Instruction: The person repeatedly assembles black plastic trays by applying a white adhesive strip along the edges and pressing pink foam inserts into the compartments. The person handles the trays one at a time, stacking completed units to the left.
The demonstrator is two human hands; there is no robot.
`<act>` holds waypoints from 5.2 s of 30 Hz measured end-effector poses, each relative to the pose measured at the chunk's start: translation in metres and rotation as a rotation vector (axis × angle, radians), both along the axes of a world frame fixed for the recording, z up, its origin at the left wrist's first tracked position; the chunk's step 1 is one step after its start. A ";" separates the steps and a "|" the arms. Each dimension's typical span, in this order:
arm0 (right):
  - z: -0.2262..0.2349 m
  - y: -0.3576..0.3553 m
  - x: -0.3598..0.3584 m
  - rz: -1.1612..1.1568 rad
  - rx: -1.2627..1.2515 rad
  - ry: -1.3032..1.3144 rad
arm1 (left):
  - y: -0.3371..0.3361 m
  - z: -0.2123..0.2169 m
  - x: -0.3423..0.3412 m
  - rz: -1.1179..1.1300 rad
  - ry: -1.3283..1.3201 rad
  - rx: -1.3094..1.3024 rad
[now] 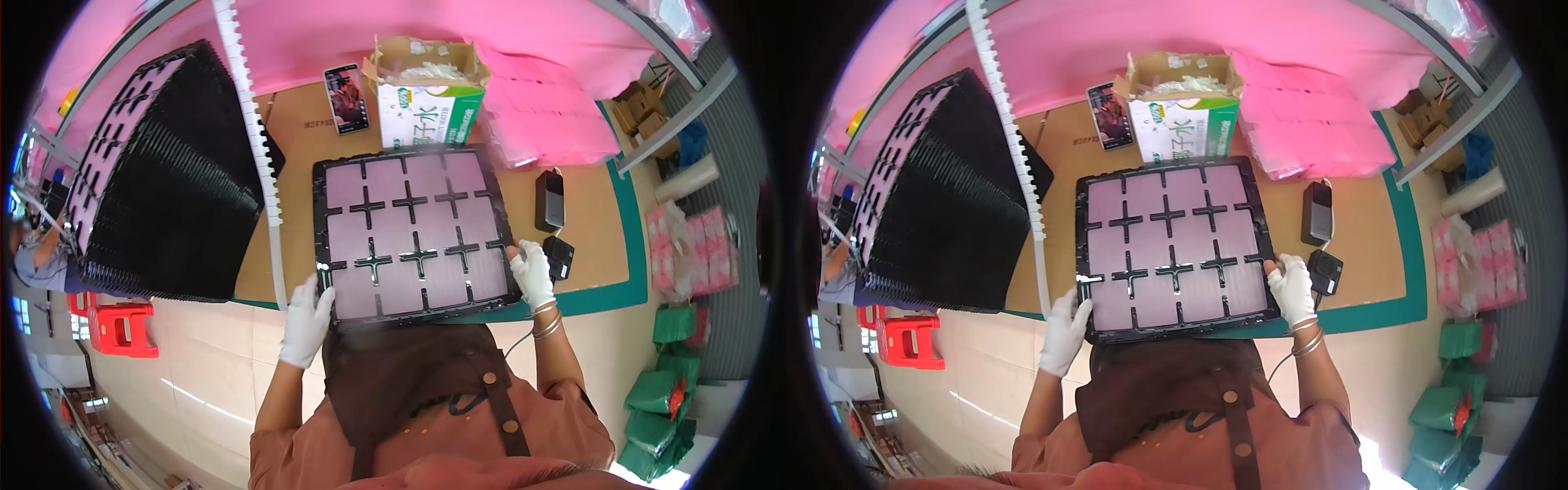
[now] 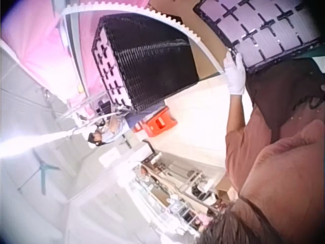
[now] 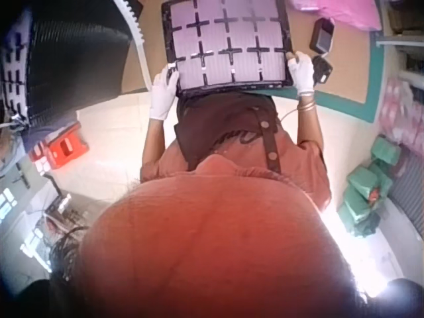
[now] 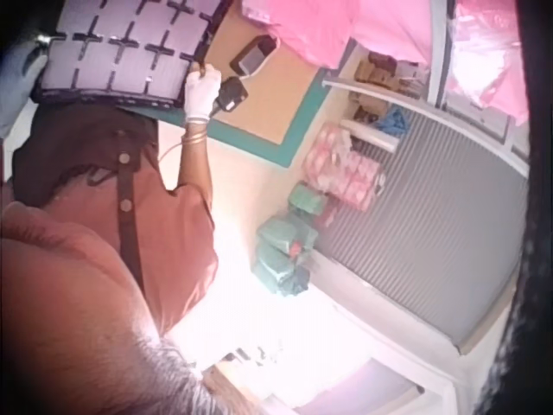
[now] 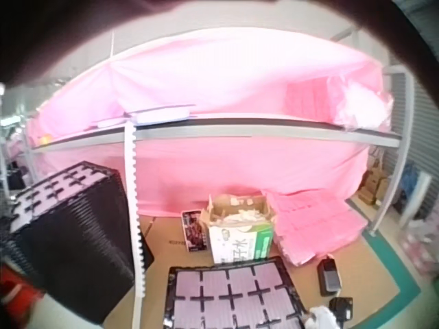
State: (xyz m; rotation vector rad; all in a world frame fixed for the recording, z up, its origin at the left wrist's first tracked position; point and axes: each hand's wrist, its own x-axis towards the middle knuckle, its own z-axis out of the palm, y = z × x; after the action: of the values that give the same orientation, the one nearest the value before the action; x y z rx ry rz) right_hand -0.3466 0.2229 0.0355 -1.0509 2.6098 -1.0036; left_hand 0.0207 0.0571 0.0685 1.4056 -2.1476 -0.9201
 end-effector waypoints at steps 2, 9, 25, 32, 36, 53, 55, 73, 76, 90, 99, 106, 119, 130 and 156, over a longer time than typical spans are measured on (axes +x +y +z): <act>-0.004 -0.005 0.000 -0.026 -0.041 0.004 | -0.010 -0.006 -0.007 0.100 0.032 0.027; -0.010 0.006 0.004 -0.085 -0.160 -0.012 | -0.006 -0.007 -0.011 0.289 0.318 0.200; 0.089 -0.018 0.080 0.470 -0.324 -0.535 | -0.046 0.267 0.129 0.696 0.901 -0.386; 0.068 -0.025 0.105 0.686 -0.177 -0.447 | -0.151 0.253 0.246 0.789 0.854 -0.185; 0.069 -0.031 0.098 0.681 -0.100 -0.406 | -0.172 0.237 0.239 0.824 0.792 -0.054; 0.054 -0.061 0.113 0.704 0.001 -0.556 | -0.072 0.161 0.089 0.458 0.491 -1.085; 0.063 -0.077 0.124 0.819 0.050 -0.511 | -0.073 0.122 0.067 0.203 0.370 -0.679; 0.040 -0.189 0.203 0.481 -0.432 -1.037 | -0.058 0.004 -0.061 0.448 1.240 0.689; 0.038 -0.188 0.194 0.509 -0.458 -1.024 | -0.063 0.020 -0.058 0.370 1.122 0.620; 0.020 -0.302 0.111 0.845 -0.005 0.171 | -0.109 0.009 -0.025 0.472 1.112 0.531; -0.006 -0.319 0.122 0.643 0.060 0.312 | -0.101 0.004 -0.023 0.436 1.106 0.570; 0.024 -0.281 0.139 0.551 -0.089 0.006 | -0.095 0.014 -0.032 0.405 1.192 0.582; 0.057 -0.208 0.187 0.621 -0.444 -0.640 | -0.096 0.027 -0.050 0.292 1.038 0.622; 0.066 -0.179 -0.047 0.459 -0.085 -0.046 | -0.101 -0.013 -0.050 0.269 1.023 0.607; 0.035 -0.181 -0.004 0.214 -0.259 0.087 | -0.077 0.016 -0.083 0.169 1.152 0.528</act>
State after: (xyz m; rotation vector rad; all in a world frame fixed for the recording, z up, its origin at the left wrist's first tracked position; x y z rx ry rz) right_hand -0.3503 0.0419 0.0701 -1.4268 2.4093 -1.2928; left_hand -0.0620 -0.0196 0.0845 0.8262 -0.9423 -1.7307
